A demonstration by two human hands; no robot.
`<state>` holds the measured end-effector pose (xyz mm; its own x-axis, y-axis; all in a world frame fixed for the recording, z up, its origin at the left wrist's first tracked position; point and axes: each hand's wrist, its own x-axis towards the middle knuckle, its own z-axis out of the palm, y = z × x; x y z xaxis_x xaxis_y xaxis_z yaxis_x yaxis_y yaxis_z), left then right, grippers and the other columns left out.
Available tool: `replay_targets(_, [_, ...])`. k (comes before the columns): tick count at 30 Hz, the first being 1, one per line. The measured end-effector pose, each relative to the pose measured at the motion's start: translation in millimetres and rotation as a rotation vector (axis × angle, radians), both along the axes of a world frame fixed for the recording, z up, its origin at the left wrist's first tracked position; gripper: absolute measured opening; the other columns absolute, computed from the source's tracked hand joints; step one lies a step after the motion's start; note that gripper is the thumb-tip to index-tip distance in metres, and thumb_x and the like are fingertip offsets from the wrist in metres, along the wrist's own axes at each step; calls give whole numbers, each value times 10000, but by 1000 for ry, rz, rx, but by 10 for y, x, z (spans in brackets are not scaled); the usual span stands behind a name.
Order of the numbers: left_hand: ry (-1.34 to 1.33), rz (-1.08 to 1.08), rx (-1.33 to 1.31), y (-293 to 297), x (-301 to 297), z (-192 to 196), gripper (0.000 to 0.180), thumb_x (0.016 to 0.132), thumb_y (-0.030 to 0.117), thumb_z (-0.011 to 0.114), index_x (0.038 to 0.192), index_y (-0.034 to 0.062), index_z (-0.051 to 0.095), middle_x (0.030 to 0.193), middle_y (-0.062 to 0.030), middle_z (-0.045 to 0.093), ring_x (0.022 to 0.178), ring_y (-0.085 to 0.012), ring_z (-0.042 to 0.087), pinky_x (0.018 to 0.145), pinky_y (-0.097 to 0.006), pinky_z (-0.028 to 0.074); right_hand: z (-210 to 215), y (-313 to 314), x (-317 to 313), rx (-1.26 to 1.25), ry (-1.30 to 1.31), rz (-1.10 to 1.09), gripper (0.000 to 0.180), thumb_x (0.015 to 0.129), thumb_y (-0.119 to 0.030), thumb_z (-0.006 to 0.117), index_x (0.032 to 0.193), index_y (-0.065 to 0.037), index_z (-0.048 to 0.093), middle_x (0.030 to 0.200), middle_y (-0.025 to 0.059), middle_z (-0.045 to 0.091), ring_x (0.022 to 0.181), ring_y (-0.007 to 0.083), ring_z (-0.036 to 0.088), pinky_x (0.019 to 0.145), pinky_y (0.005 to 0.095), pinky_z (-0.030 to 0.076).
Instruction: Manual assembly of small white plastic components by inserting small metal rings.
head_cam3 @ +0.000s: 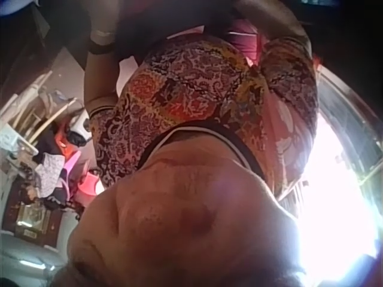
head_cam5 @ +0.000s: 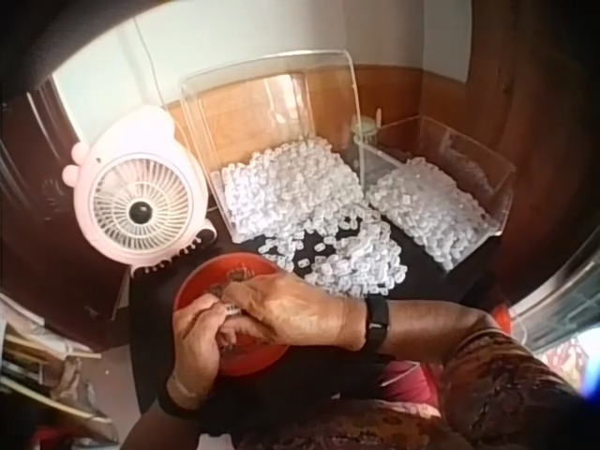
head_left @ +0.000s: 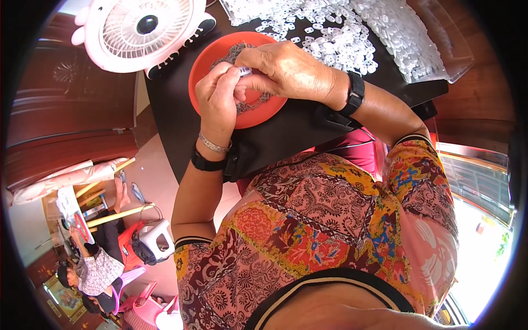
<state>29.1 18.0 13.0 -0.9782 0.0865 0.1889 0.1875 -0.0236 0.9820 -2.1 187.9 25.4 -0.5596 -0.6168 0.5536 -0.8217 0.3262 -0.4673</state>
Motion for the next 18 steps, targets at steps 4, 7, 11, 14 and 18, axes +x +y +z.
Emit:
replay_targets(4, [1,0,-44,6,25,22,247,889,128,498,682,0,542,549,-11,481,478,-74,426,455,-230,322,-40,-20,-5,-75,-37,55,238,807,-205,690,928,-44,563,771,101,612,727,305,628,609,356,502])
replay_targets(7, [-1,17,-53,21,48,26,242,886,114,494,679,-4,534,542,-12,473,471,-74,421,447,-235,322,-34,-31,7,-77,-19,54,222,815,-189,683,927,-42,560,754,107,611,713,307,627,601,353,499])
replay_targets(11, [4,40,-58,30,54,10,237,883,104,485,680,-11,530,538,-13,471,467,-74,420,444,-236,321,-50,-34,1,-47,1,36,208,819,-181,679,922,-44,561,729,114,608,685,305,625,593,348,498])
replay_targets(14, [25,39,-71,37,67,8,232,882,100,480,687,-13,532,533,-15,470,463,-75,418,442,-238,319,-48,-32,10,-48,25,36,193,820,-170,680,912,-45,565,721,111,609,676,300,626,592,345,499])
replay_targets(18, [-11,54,-58,72,60,47,224,890,103,480,706,-11,535,544,-11,465,478,-74,420,452,-239,319,-29,-19,-16,-63,6,18,192,803,-163,697,905,-50,580,740,99,620,690,292,633,603,344,505])
